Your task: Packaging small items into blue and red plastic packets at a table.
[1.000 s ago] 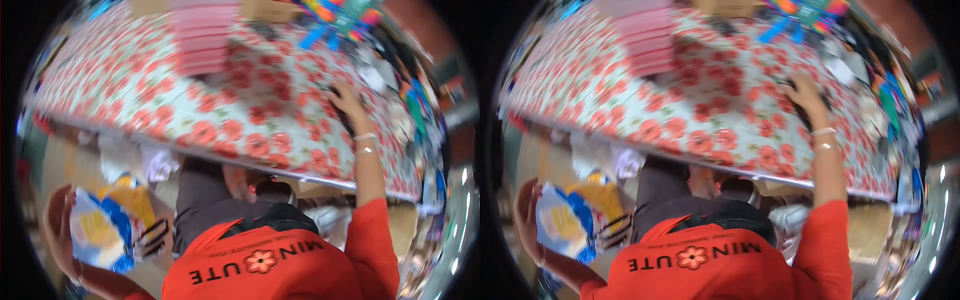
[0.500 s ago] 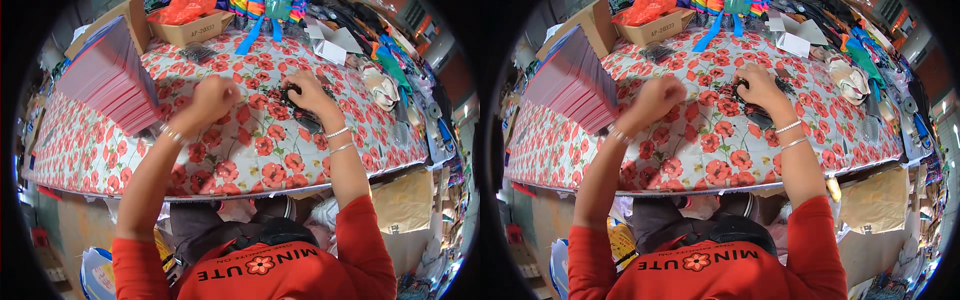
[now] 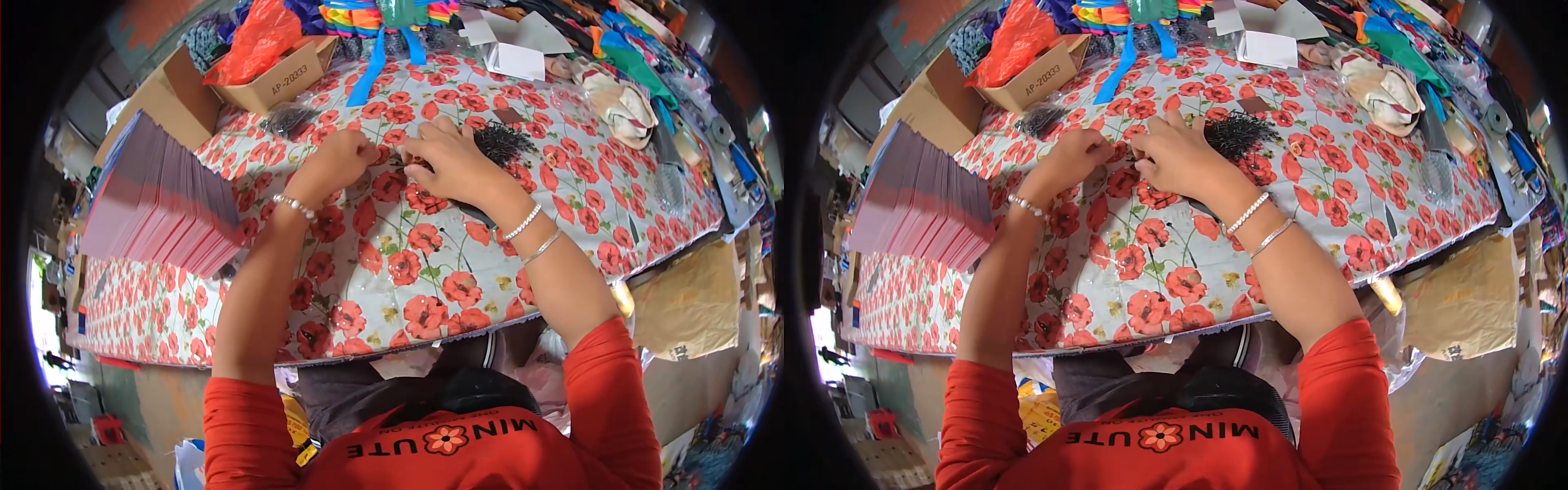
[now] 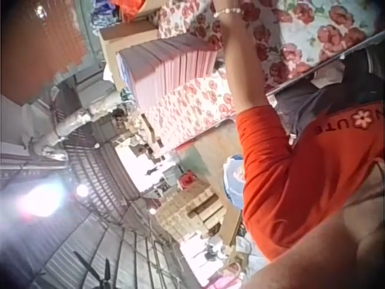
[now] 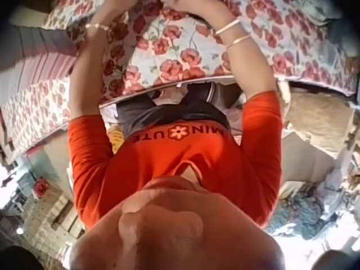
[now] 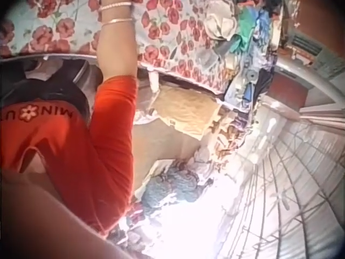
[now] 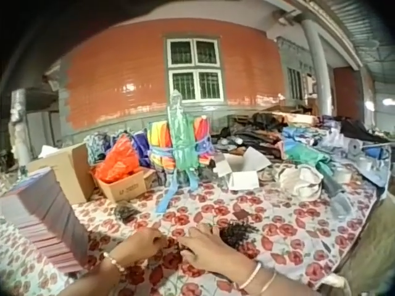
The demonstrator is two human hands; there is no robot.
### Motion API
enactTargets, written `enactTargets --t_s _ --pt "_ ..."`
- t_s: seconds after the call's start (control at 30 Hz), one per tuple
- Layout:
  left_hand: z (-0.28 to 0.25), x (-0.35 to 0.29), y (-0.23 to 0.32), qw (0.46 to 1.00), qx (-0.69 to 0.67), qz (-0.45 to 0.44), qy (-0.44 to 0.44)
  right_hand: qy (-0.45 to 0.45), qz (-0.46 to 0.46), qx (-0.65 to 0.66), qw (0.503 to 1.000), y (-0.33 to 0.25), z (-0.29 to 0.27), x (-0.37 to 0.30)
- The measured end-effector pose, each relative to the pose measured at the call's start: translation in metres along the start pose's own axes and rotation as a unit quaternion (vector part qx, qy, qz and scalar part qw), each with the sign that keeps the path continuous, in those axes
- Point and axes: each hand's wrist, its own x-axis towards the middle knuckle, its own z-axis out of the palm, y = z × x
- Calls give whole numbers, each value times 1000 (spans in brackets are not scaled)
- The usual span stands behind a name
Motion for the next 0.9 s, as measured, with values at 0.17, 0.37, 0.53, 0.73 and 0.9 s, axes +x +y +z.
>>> enactTargets --t_s 0.17,0.37,0.53,0.73,0.9 --pt "-10 -19 16 996 -86 35 16 197 -36 -26 979 -3 -3 8" --pt "-7 -23 35 996 -74 44 -19 289 -137 -55 946 -14 2 11" --pt "-10 -21 38 992 -98 36 -74 166 -108 -21 980 -11 6 5" --pt "-22 27 15 983 -173 30 -59 184 -6 -17 983 16 -13 6" --pt "10 106 -56 995 33 31 94 235 41 -5 971 26 -12 11"
